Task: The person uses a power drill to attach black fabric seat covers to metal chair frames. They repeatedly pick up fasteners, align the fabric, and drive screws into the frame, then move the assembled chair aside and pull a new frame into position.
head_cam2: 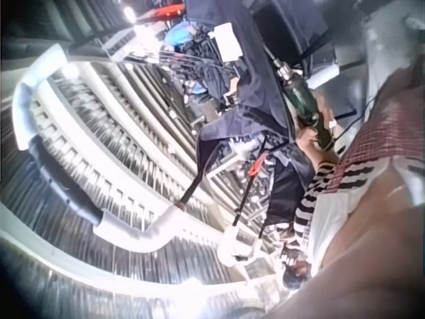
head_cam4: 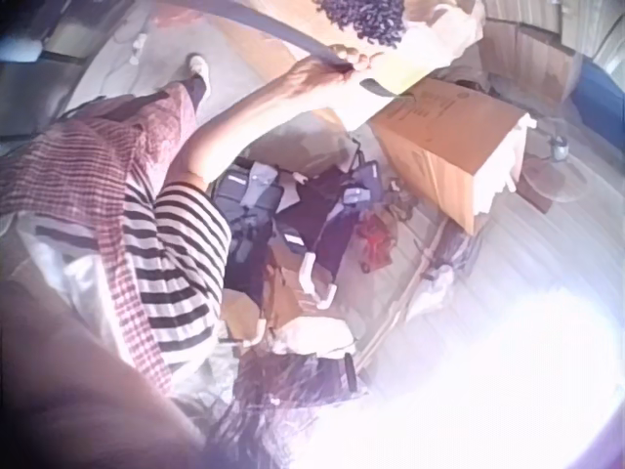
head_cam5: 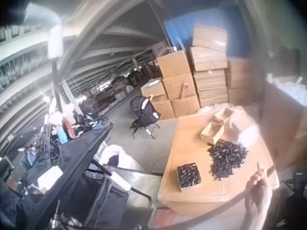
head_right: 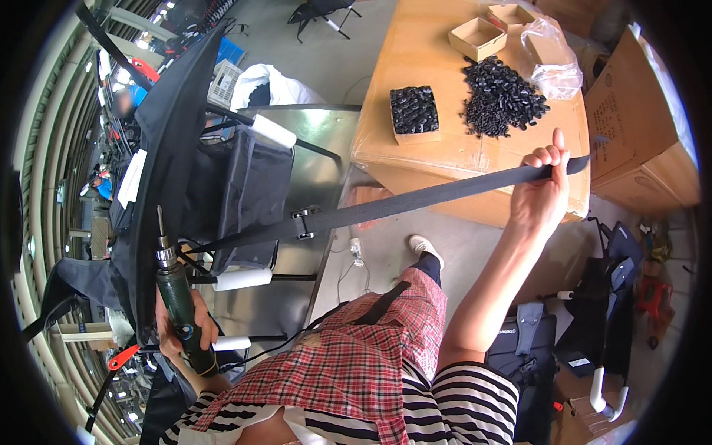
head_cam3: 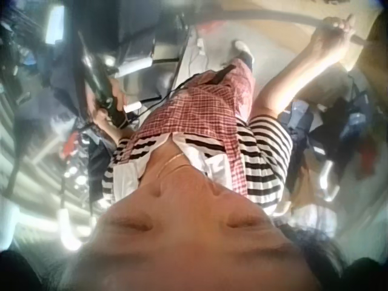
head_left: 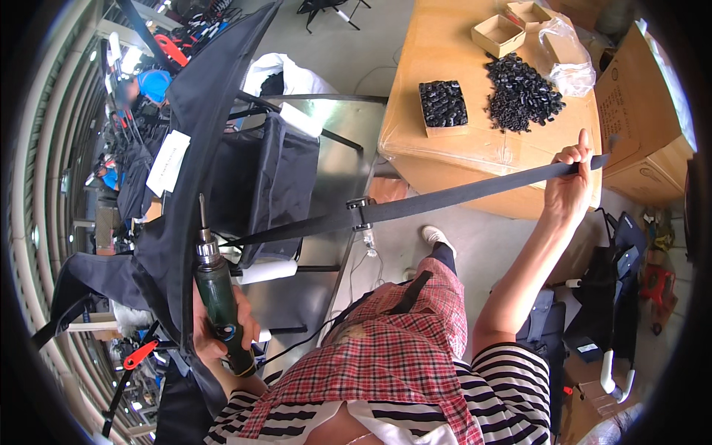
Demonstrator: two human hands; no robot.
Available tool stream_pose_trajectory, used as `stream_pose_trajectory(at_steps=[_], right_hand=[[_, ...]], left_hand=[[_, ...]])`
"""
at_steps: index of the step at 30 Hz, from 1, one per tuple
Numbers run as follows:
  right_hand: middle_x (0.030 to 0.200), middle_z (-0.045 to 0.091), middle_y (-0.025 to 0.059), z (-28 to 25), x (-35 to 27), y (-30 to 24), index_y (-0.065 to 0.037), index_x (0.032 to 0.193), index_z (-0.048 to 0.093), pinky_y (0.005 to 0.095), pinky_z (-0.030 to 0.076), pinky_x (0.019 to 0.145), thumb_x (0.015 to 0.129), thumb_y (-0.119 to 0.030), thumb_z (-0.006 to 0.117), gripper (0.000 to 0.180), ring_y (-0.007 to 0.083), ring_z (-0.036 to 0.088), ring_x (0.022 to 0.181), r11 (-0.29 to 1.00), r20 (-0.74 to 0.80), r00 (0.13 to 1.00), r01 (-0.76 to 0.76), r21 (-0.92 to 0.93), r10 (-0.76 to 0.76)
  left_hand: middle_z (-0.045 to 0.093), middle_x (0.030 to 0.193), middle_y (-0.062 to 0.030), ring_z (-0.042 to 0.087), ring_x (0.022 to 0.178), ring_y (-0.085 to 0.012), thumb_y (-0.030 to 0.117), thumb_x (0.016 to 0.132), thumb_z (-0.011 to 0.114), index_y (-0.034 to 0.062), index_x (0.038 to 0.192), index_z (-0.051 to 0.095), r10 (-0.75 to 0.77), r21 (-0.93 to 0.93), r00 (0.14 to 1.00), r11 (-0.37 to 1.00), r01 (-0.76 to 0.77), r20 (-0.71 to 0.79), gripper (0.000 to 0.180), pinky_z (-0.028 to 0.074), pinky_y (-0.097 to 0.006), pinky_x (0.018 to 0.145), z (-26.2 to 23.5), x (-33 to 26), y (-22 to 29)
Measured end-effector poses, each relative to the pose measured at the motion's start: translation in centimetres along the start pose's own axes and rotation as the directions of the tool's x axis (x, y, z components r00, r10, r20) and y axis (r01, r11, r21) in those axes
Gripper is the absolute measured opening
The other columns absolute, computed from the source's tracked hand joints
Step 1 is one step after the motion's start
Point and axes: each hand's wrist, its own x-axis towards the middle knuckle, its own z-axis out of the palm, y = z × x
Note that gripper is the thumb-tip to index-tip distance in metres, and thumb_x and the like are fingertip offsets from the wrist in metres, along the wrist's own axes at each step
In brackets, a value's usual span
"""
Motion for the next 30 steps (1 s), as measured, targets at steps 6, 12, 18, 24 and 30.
stream_pose_trajectory(at_steps=[6, 12, 18, 24, 30], right_hand=[[0.073, 0.051, 0.0033, -2.5, 2.5, -1.7, 0.007, 0.130, 0.051, 0.0236, 0.031, 0.048, 0.110, -0.026, 0.037, 0.041, 0.0086, 0.033, 0.052, 0.784, -0.219, 0.886, 0.217, -0.582, -0.408], [0.074, 0.060, 0.0075, -6.8, 7.6, -0.7, 0.000, 0.124, 0.058, 0.0235, 0.031, 0.043, 0.109, -0.029, 0.039, 0.038, 0.0077, 0.036, 0.048, 0.735, -0.267, 0.844, 0.201, -0.648, -0.466], [0.092, 0.069, 0.0092, -10.7, 15.1, -2.0, 0.002, 0.114, 0.063, 0.0214, 0.037, 0.047, 0.107, -0.025, 0.041, 0.036, 0.0085, 0.044, 0.055, 0.705, -0.215, 0.858, 0.213, -0.676, -0.466], [0.082, 0.071, 0.0095, -4.5, 18.4, 3.0, 0.001, 0.109, 0.066, 0.0204, 0.036, 0.044, 0.106, -0.030, 0.044, 0.038, 0.0082, 0.046, 0.052, 0.647, -0.200, 0.854, 0.190, -0.739, -0.480], [0.071, 0.071, 0.0038, 12.7, 5.4, 20.1, -0.003, 0.105, 0.074, 0.0264, 0.044, 0.053, 0.099, -0.023, 0.060, 0.026, 0.0044, 0.052, 0.056, 0.105, 0.271, 0.960, 0.277, -0.955, -0.073]], left_hand=[[0.058, 0.098, -0.0267, 0.067, 0.066, -0.0353, -0.001, 0.063, 0.083, 0.0122, 0.149, 0.006, 0.003, -0.020, 0.991, 1.000, 0.000, 0.133, 0.116, 0.056, -0.049, 0.067, -1.8, 2.8, 2.3], [0.062, 0.099, -0.0277, 0.069, 0.075, -0.0354, 0.003, 0.068, 0.083, -0.0007, 0.130, 0.034, 0.150, -0.030, 0.981, 0.989, -0.148, 0.125, 0.079, 0.055, -0.051, 0.079, 2.4, 3.2, 3.7], [0.056, 0.092, -0.0257, 0.066, 0.054, -0.0326, 0.004, 0.069, 0.080, 0.0048, 0.148, 0.012, 0.370, 0.055, 0.928, 0.927, -0.371, 0.030, 0.104, 0.056, -0.046, 0.052, 3.5, 4.4, 4.9], [0.056, 0.092, -0.0251, 0.065, 0.052, -0.0322, 0.005, 0.070, 0.080, 0.0074, 0.153, 0.005, 0.440, 0.083, 0.898, 0.894, -0.439, 0.015, 0.112, 0.057, -0.043, 0.050, 3.2, 4.2, 5.1], [0.056, 0.092, -0.0254, 0.066, 0.054, -0.0330, 0.004, 0.070, 0.081, 0.0023, 0.148, 0.012, 0.435, 0.093, 0.900, 0.895, -0.436, 0.035, 0.104, 0.059, -0.045, 0.054, 2.8, 5.0, 5.3]])
